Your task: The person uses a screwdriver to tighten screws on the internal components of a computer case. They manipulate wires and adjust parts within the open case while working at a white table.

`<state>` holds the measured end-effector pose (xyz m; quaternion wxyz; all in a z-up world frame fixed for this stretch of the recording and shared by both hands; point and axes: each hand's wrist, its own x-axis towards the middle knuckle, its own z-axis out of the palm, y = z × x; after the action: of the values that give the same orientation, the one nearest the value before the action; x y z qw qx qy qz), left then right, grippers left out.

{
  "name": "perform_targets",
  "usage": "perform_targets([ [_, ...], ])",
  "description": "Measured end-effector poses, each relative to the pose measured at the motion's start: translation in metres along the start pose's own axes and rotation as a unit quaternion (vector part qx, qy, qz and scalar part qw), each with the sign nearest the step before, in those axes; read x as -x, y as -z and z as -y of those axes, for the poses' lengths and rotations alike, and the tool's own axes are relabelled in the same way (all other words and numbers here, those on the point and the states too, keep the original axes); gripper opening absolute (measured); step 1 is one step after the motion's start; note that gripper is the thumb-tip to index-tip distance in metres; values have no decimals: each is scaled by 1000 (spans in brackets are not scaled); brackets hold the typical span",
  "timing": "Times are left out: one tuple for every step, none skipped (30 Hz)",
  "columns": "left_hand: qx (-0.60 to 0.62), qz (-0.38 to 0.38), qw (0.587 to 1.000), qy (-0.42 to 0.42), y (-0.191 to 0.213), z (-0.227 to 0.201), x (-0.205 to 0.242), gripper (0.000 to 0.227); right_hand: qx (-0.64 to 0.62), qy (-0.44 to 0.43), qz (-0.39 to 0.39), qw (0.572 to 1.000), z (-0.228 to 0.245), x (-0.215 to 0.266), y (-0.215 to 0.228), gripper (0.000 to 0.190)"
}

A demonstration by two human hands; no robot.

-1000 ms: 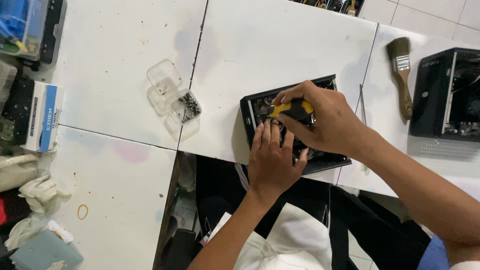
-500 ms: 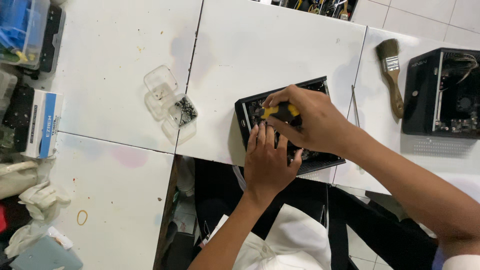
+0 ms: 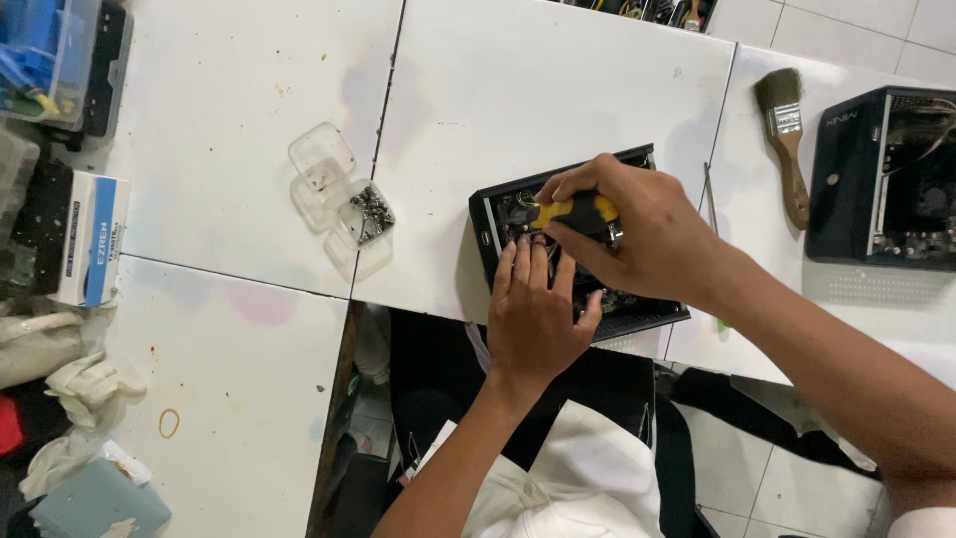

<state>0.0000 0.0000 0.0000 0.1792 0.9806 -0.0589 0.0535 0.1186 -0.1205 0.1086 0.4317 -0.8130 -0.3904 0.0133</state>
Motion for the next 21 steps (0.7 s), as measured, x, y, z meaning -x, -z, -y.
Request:
perform_targets([
  [-1, 1, 1000, 0, 2, 0, 0, 63, -1, 0, -1, 1000, 0, -1, -2, 29],
  [13, 0, 1000, 0, 3, 0, 0, 60, -7, -1, 8, 1000, 0, -2, -5, 29],
  [28, 0, 1000, 1, 5, -1, 0, 58, -13, -2, 18, 1000, 1, -2, -7, 29],
  [27, 1, 1000, 1, 3, 0, 0, 58, -14, -2, 17, 1000, 1, -2, -8, 29],
  [34, 7, 999, 3, 2, 0, 0, 58, -6, 0, 23, 1000, 1, -1, -8, 28],
  [41, 13, 999, 5, 1, 0, -1, 58, 2, 1, 29, 1000, 1, 0, -9, 28],
  [41, 15, 999, 4, 2, 0, -1, 58, 2, 0, 28, 1000, 1, -1, -8, 28],
  [35, 9, 999, 4, 4, 0, -2, 57, -2, 2, 30, 1000, 1, -1, -7, 28],
  [28, 3, 1000, 3, 6, -1, -3, 56, -5, 5, 32, 999, 2, -2, -6, 28],
  [29, 4, 1000, 2, 6, -1, -2, 56, -4, 4, 31, 999, 3, -2, -5, 28],
  [23, 3, 1000, 1, 6, -1, -3, 56, -3, 0, 30, 1000, 3, -2, -3, 29],
  [18, 2, 1000, 0, 6, -1, -3, 57, -2, -4, 29, 1000, 4, -3, -2, 30],
  [18, 1, 1000, 0, 7, -1, -3, 57, -2, -3, 29, 1000, 4, -3, -1, 30],
  [21, 1, 1000, -3, 7, -1, -2, 56, -2, -2, 24, 1000, 4, -3, 1, 31],
  [25, 1, 1000, -5, 8, -1, -2, 55, -3, 0, 19, 1000, 4, -3, 2, 31],
  [25, 1, 1000, -5, 8, -1, -2, 55, -2, 0, 19, 1000, 3, -2, 3, 31],
  [27, 2, 1000, -5, 8, -1, -2, 56, 2, -1, 13, 1000, 3, -1, 5, 31],
  [30, 3, 1000, -4, 8, -1, -2, 59, 7, -2, 6, 1000, 3, 0, 6, 30],
  [30, 2, 1000, -3, 9, -1, -2, 59, 7, -1, 7, 1000, 6, 1, 11, 30],
  [28, -35, 999, -14, 11, -1, -2, 60, 13, 3, 14, 1000, 8, 2, 15, 31],
  [26, -71, 997, -25, 14, -2, -2, 62, 19, 7, 20, 1000, 11, 2, 20, 32],
])
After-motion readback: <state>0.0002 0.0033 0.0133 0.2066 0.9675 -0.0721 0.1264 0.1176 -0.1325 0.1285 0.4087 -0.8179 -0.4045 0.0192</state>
